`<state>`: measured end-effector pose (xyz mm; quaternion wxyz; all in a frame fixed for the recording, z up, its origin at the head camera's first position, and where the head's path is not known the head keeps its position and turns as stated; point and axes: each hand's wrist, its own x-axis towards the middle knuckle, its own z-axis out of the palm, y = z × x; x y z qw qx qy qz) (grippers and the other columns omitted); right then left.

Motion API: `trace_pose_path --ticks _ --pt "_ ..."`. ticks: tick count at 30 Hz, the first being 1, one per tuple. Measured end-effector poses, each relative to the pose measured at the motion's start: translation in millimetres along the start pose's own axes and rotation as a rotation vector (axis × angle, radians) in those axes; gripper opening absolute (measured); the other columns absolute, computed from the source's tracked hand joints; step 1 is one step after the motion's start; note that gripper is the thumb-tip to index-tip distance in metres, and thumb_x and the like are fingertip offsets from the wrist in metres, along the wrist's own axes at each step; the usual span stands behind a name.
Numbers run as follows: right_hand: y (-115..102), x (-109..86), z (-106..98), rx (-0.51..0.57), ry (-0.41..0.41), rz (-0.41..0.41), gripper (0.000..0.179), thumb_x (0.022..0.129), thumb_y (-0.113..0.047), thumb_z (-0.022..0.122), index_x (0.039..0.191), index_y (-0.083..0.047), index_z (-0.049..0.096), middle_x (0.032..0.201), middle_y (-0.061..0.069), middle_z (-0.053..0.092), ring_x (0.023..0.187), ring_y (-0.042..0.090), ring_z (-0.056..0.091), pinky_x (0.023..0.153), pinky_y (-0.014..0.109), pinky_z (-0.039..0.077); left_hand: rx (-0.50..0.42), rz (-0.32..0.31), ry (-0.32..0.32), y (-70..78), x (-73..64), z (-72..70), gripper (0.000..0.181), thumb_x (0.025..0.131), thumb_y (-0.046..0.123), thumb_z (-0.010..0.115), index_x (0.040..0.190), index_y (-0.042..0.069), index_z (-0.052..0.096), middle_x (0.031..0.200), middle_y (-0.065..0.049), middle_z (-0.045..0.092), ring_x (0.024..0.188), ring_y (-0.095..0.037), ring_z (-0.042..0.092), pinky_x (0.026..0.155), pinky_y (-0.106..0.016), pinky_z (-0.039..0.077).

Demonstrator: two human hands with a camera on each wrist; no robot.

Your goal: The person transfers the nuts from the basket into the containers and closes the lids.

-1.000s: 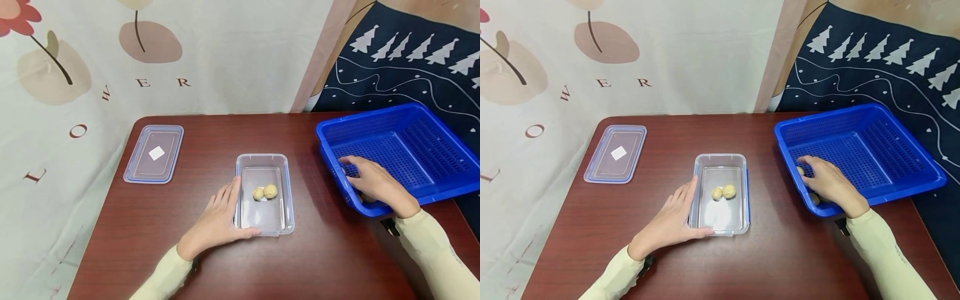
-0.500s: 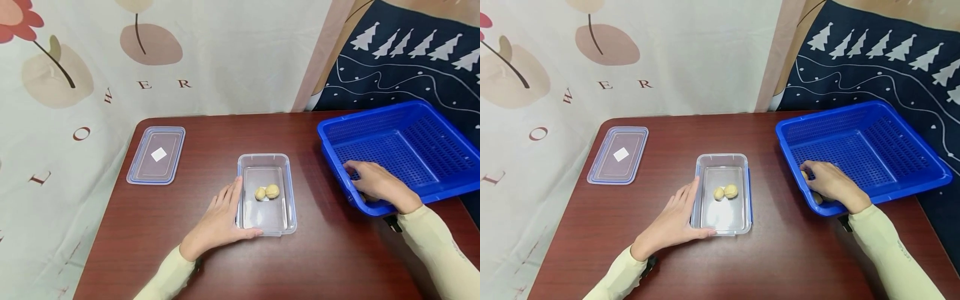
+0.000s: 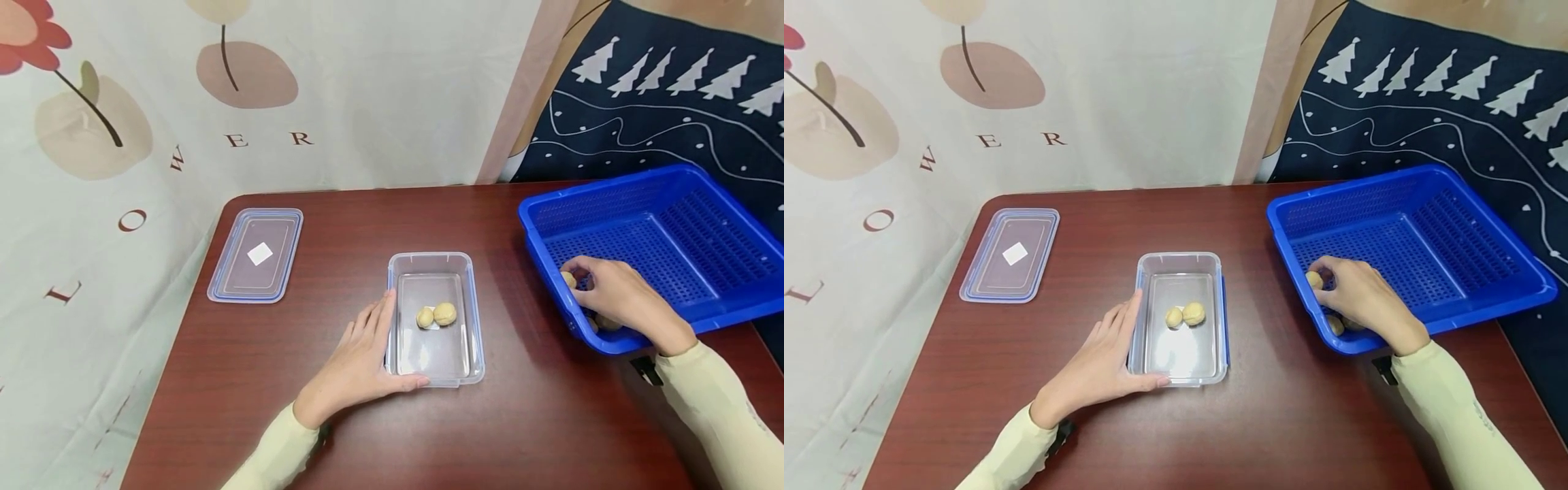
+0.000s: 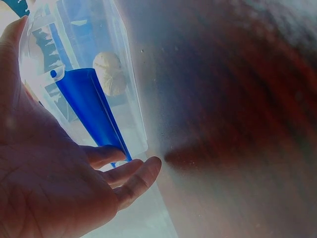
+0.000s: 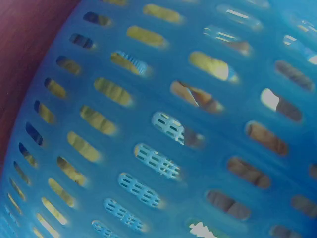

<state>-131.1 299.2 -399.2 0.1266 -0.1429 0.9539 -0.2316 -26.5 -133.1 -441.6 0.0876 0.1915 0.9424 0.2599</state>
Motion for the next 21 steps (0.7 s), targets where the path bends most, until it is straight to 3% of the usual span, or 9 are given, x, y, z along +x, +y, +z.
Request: trace_pose_path --ticks 3,9,15,21 --pt "-1 -4.3 1 0.014 0.091 -0.022 0.033 0.100 -0.012 0.074 0.129 0.003 0.070 0.084 0.005 0.068 0.074 0.023 0.060 0.056 0.034 0.044 0.003 0.000 -0.004 0.5 -0.9 -0.1 0.144 0.079 0.081 0.080 0.176 0.007 0.003 0.178 -0.014 0.023 0.157 -0.036 0.031 0.123 -0.060 0.029" --pt "-4 -11.4 1 0.025 0.268 -0.064 0.033 0.099 -0.016 0.080 0.127 -0.001 0.071 0.088 0.007 0.066 0.078 0.025 0.057 0.059 0.034 0.041 0.006 0.003 0.000 0.4 -0.1 1.3 0.144 0.079 0.082 0.079 0.176 0.008 0.003 0.179 -0.012 0.022 0.157 -0.036 0.031 0.123 -0.060 0.029" --pt "-4 -14.0 1 0.033 0.387 -0.079 0.038 0.096 -0.018 0.084 0.128 -0.002 0.072 0.088 0.009 0.067 0.077 0.024 0.055 0.057 0.033 0.038 0.006 0.006 0.017 -0.1 0.2 2.8 0.144 0.078 0.082 0.080 0.176 0.008 0.005 0.177 -0.015 0.026 0.155 -0.037 0.034 0.122 -0.060 0.031" --pt "-5 -17.5 2 0.055 0.486 -0.081 0.038 0.094 -0.018 0.087 0.127 -0.006 0.074 0.083 0.007 0.063 0.072 0.015 0.049 0.055 0.027 0.033 0.015 0.004 0.020 -0.7 -0.1 3.4 0.144 0.078 0.083 0.079 0.176 0.008 0.005 0.177 -0.015 0.027 0.154 -0.037 0.035 0.122 -0.060 0.031"
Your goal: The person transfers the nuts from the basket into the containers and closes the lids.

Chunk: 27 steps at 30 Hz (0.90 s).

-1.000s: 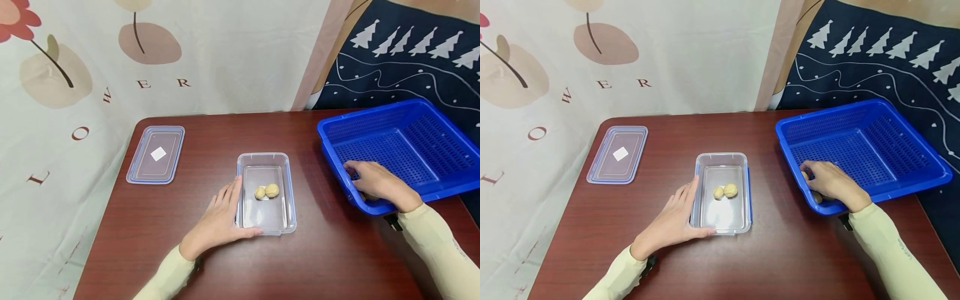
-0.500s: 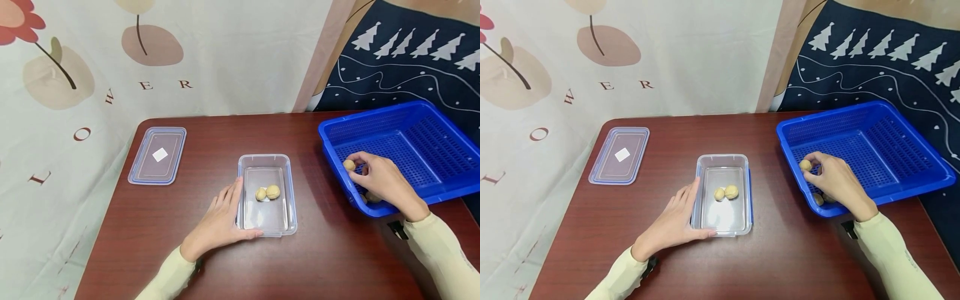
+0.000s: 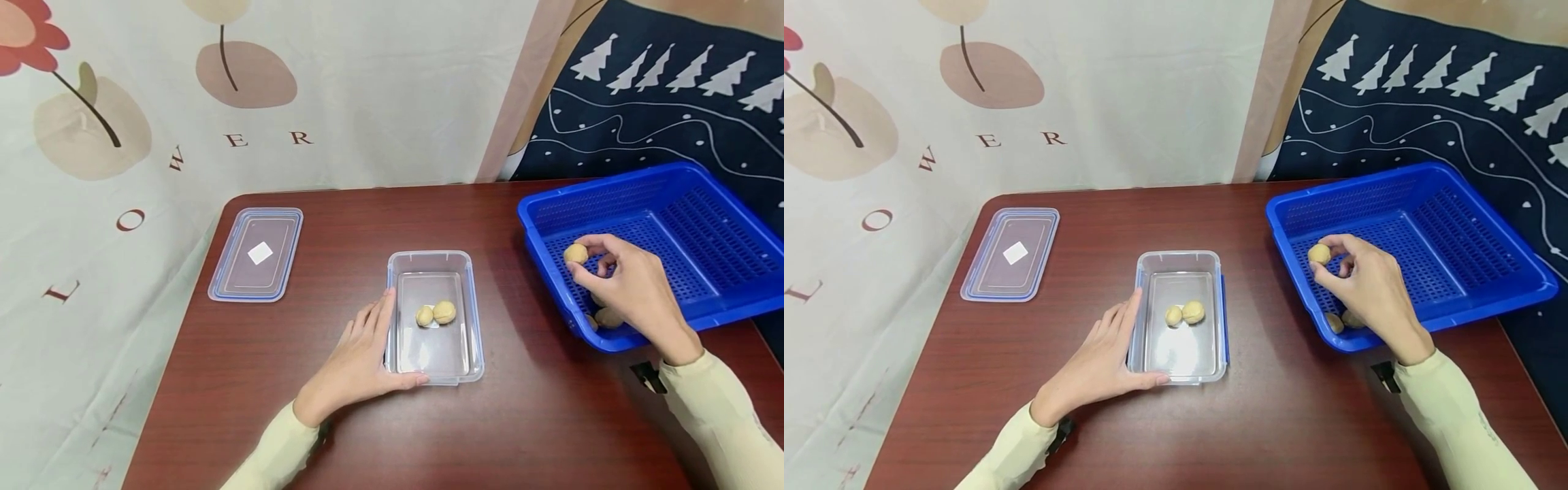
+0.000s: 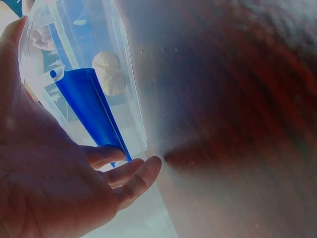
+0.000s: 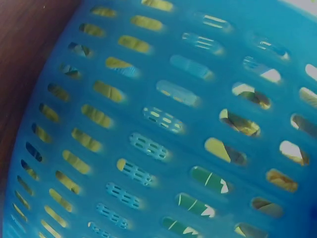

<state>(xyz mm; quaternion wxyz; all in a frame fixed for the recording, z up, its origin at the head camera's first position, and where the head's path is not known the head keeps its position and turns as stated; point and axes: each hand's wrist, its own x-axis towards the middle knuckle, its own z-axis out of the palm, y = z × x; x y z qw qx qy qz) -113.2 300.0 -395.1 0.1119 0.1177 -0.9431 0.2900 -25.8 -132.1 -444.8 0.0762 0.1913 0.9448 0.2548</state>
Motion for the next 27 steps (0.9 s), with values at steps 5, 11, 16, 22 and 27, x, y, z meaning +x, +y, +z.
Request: trace_pose_path --ticks 5,11,16,22,27 --pt "-7 -0.7 0 0.049 0.043 0.029 0.039 0.094 -0.019 0.087 0.129 -0.008 0.075 0.084 0.008 0.062 0.073 0.011 0.048 0.058 0.024 0.033 0.000 -0.004 -0.002 -0.1 0.6 -2.3 0.144 0.079 0.083 0.079 0.176 0.011 0.002 0.178 -0.014 0.024 0.155 -0.037 0.033 0.123 -0.060 0.030" --pt "-17 -7.3 2 0.083 0.104 -0.001 0.041 0.091 -0.013 0.089 0.129 -0.006 0.076 0.083 0.008 0.061 0.073 0.008 0.047 0.059 0.020 0.034 0.004 0.003 -0.020 0.8 -1.1 -3.4 0.144 0.080 0.082 0.079 0.176 0.010 0.000 0.179 -0.013 0.023 0.155 -0.038 0.033 0.122 -0.060 0.031" --pt "-25 -8.3 9 0.096 0.149 -0.062 0.042 0.086 -0.010 0.092 0.126 -0.008 0.078 0.081 0.004 0.059 0.073 0.006 0.046 0.060 0.020 0.032 0.001 0.012 -0.013 1.4 -2.2 -4.0 0.143 0.080 0.079 0.081 0.176 0.009 0.001 0.179 -0.013 0.022 0.155 -0.038 0.033 0.122 -0.060 0.031" --pt "-34 -8.4 16 0.091 0.131 -0.099 0.045 0.085 -0.009 0.093 0.128 -0.009 0.077 0.081 0.002 0.057 0.072 0.008 0.045 0.059 0.021 0.032 -0.003 0.014 -0.009 1.0 -1.7 -3.3 0.143 0.080 0.080 0.080 0.176 0.009 0.002 0.179 -0.014 0.022 0.154 -0.038 0.034 0.122 -0.059 0.031" --pt "-43 -10.6 23 0.102 0.124 -0.135 0.045 0.084 -0.008 0.092 0.126 -0.011 0.078 0.081 0.000 0.056 0.073 0.008 0.046 0.059 0.022 0.032 0.004 0.011 -0.007 0.0 -2.4 -2.1 0.144 0.079 0.081 0.080 0.176 0.010 0.000 0.178 -0.015 0.024 0.154 -0.038 0.035 0.123 -0.058 0.031"
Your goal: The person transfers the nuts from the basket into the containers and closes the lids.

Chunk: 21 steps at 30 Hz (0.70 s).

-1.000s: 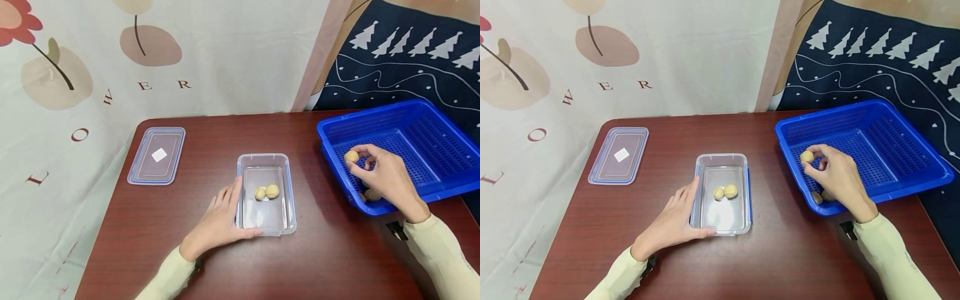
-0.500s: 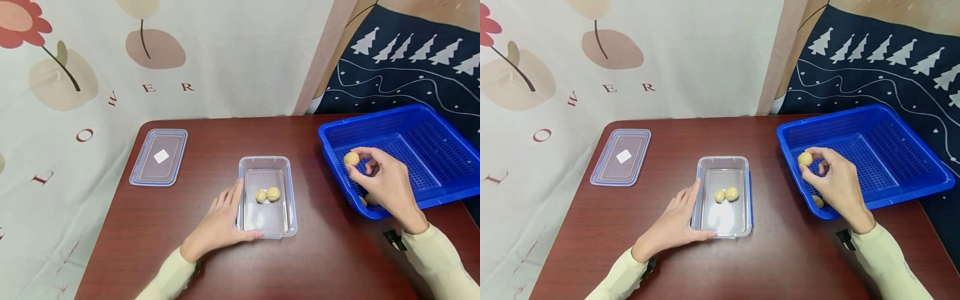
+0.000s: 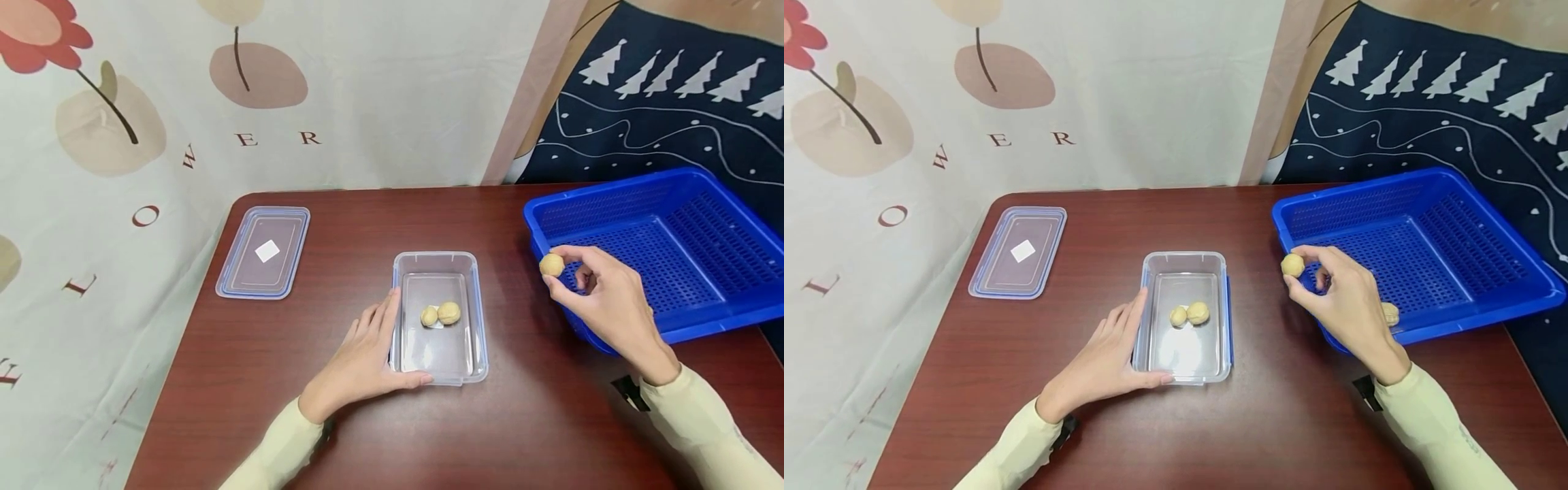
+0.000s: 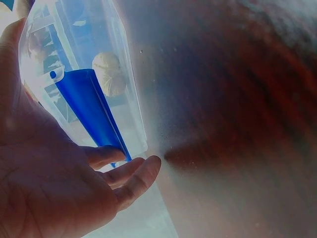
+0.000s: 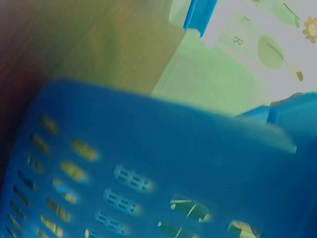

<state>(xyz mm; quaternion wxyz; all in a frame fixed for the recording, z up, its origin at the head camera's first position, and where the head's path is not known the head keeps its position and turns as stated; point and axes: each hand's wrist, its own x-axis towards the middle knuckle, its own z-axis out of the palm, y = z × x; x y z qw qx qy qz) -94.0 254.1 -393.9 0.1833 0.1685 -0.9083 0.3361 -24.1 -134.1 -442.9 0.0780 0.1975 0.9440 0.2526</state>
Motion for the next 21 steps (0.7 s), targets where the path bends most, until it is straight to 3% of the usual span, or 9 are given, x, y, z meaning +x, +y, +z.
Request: trace_pose_path --ticks 12,21 --pt "-13 -5.4 14 0.029 -0.061 -0.092 0.048 0.083 -0.007 0.093 0.127 -0.016 0.079 0.085 -0.004 0.059 0.076 0.009 0.051 0.060 0.021 0.035 0.001 0.001 -0.012 -1.8 2.4 2.8 0.144 0.080 0.081 0.080 0.176 0.010 -0.001 0.180 -0.011 0.020 0.154 -0.038 0.035 0.123 -0.058 0.030" --pt "-24 -6.7 29 0.072 -0.092 -0.143 0.047 0.082 -0.002 0.092 0.125 -0.011 0.077 0.088 -0.003 0.059 0.078 0.010 0.051 0.066 0.019 0.039 -0.001 0.004 0.006 -0.7 1.7 1.5 0.144 0.079 0.080 0.080 0.176 0.008 0.002 0.176 -0.016 0.028 0.151 -0.040 0.038 0.122 -0.059 0.032"
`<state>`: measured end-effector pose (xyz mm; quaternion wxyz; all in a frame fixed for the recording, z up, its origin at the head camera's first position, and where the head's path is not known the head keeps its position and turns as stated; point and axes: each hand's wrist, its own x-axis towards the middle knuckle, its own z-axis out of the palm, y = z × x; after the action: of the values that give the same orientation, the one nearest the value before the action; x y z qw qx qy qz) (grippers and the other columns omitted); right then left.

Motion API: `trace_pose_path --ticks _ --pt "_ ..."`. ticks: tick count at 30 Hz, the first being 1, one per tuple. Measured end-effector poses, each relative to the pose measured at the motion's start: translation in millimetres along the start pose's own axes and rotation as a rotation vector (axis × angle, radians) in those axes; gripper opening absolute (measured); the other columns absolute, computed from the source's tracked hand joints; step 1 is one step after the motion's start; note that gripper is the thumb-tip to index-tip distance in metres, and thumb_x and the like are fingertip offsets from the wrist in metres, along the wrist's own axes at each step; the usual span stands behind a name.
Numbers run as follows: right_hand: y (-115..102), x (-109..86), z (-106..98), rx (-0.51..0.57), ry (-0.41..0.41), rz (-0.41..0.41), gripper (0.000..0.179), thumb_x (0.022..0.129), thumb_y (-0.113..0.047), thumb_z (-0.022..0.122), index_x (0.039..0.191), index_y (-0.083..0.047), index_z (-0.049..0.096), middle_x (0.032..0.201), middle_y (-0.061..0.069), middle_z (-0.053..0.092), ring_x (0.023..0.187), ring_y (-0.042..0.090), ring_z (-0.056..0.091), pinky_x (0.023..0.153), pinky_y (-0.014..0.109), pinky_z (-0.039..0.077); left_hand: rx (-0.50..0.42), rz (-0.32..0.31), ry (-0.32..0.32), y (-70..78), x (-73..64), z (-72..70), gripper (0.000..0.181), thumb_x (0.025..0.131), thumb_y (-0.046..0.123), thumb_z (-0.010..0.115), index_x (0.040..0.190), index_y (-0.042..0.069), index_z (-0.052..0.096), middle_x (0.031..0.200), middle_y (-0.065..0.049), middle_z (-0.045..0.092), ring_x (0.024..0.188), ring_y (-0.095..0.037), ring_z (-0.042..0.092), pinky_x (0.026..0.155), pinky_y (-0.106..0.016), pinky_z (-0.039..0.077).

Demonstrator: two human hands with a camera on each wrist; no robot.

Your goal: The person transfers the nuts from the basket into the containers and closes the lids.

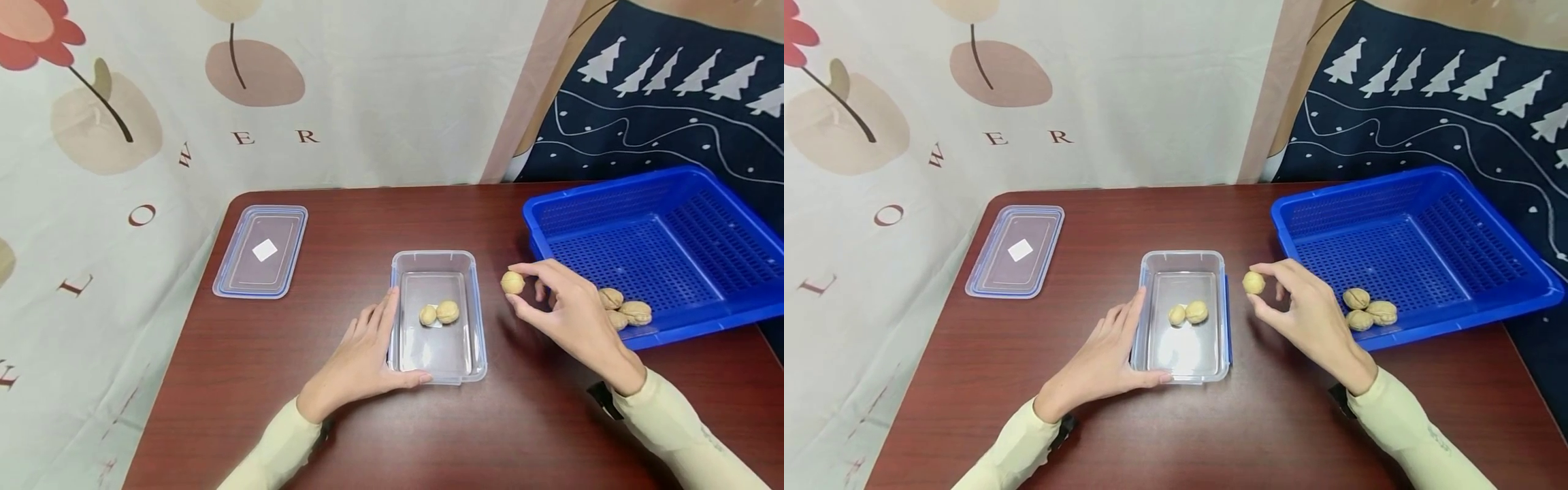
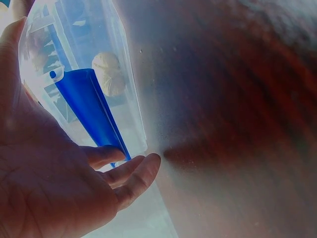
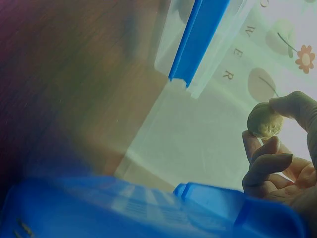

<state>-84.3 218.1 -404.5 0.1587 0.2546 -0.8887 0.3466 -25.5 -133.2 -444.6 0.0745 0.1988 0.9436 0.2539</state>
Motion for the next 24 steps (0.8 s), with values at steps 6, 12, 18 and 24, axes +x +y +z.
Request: trace_pose_path --ticks 6,12,18,24 --pt "-6 2.0 8 0.040 -0.013 -0.030 0.048 0.082 -0.001 0.092 0.127 -0.010 0.077 0.095 -0.006 0.061 0.079 0.008 0.052 0.066 0.018 0.041 0.012 -0.010 -0.010 -0.8 -2.4 -0.5 0.144 0.080 0.083 0.078 0.176 0.010 0.000 0.179 -0.012 0.021 0.153 -0.038 0.036 0.123 -0.057 0.031" --pt "-13 4.5 16 0.076 -0.043 -0.059 0.049 0.083 -0.001 0.092 0.129 -0.011 0.076 0.105 -0.005 0.065 0.084 0.008 0.053 0.067 0.020 0.040 0.003 -0.016 -0.008 -0.8 -3.2 -0.4 0.145 0.079 0.082 0.079 0.176 0.011 -0.001 0.178 -0.015 0.025 0.152 -0.038 0.037 0.123 -0.057 0.031" --pt "-17 3.3 26 0.101 -0.092 -0.056 0.047 0.086 -0.005 0.091 0.129 -0.013 0.075 0.108 -0.008 0.064 0.081 0.007 0.052 0.065 0.017 0.041 -0.002 -0.012 -0.005 -0.5 -1.7 -0.3 0.144 0.079 0.083 0.079 0.176 0.011 0.000 0.178 -0.014 0.025 0.151 -0.038 0.038 0.122 -0.057 0.032" --pt "-20 2.7 37 0.113 -0.100 -0.081 0.045 0.085 -0.005 0.091 0.126 -0.013 0.074 0.098 -0.009 0.060 0.072 0.005 0.049 0.062 0.017 0.039 -0.005 -0.014 -0.019 0.3 -0.2 -0.6 0.144 0.080 0.082 0.078 0.176 0.011 -0.002 0.180 -0.011 0.020 0.151 -0.038 0.038 0.122 -0.057 0.032"
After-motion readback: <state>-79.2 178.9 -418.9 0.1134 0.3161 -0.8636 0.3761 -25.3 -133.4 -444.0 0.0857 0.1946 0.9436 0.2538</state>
